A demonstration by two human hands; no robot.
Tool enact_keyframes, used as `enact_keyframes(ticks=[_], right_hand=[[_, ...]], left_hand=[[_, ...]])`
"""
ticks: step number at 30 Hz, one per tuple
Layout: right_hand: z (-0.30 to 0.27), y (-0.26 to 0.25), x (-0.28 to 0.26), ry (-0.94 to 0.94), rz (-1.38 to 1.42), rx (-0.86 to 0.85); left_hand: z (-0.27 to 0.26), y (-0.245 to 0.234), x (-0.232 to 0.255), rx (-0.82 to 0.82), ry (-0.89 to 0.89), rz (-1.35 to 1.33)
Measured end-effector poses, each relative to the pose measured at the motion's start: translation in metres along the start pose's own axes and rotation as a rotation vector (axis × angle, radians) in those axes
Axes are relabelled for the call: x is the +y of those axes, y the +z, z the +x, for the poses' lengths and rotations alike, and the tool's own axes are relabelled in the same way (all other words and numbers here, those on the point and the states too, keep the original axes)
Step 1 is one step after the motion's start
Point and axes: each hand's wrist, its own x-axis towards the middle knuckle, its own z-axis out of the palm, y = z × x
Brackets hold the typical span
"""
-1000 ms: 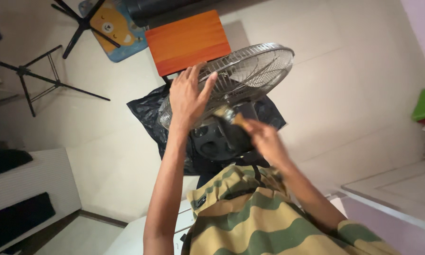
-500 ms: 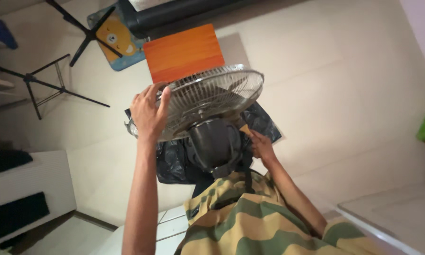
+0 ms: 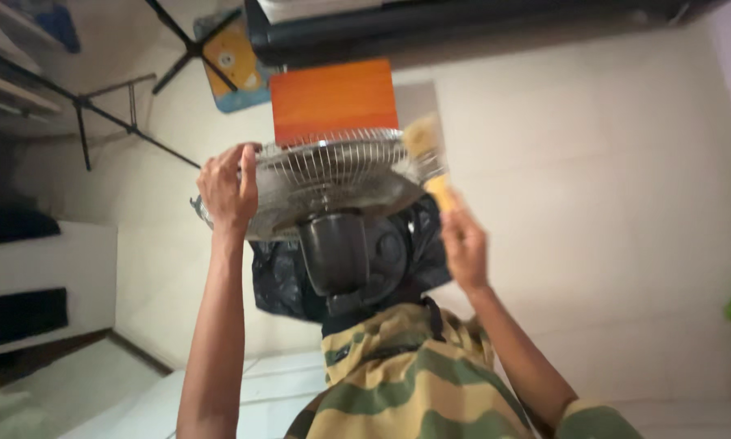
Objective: The person cleans a standing fan by brushing its metal cage with a small brush. They hold the fan steady with one hand while systematically brushing the exterior and interior of the cage to remove dust.
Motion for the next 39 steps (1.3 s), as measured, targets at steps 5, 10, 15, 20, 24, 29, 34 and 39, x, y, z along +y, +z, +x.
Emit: enact_keyframes(ticks=[5,10,15,20,24,29,34,39], right_hand=[[-0.024,0.007,0.109,0.110,-0.620,-0.376],[-0.040,-0.009,0.139,-0.274,-0.202,-0.479],[0.015,-0.009,0.039,0.049,-0.313,-0.314],[-0.010,-0.003,-0.055,-0.041,-0.193,-0.106],[-0.014,0.024,-0.001,-0.069,-0.248,-0.036],[-0.041,0.030,0.114,-0.287,-0.449,-0.191],[-0.032,0.034,0.067,0.350,-0.259,-0.117],[-0.048,0.061,-0.044,0.342,0.092,-0.076]], left_hand=[[0.001,0.005,0.004,0.047,0.047,-0.051],[0.007,0.008,0.008,0.061,0.042,-0.051],[0.007,0.013,0.011,0.071,0.061,-0.064],[0.004,0.013,0.008,0.118,0.059,-0.070],[-0.001,0.015,0.003,0.130,0.057,-0.063],[0.000,0.019,0.005,0.131,0.032,-0.048],[0.001,0.014,0.013,0.145,0.056,-0.079],[0.005,0.012,0.017,0.145,0.042,-0.104]])
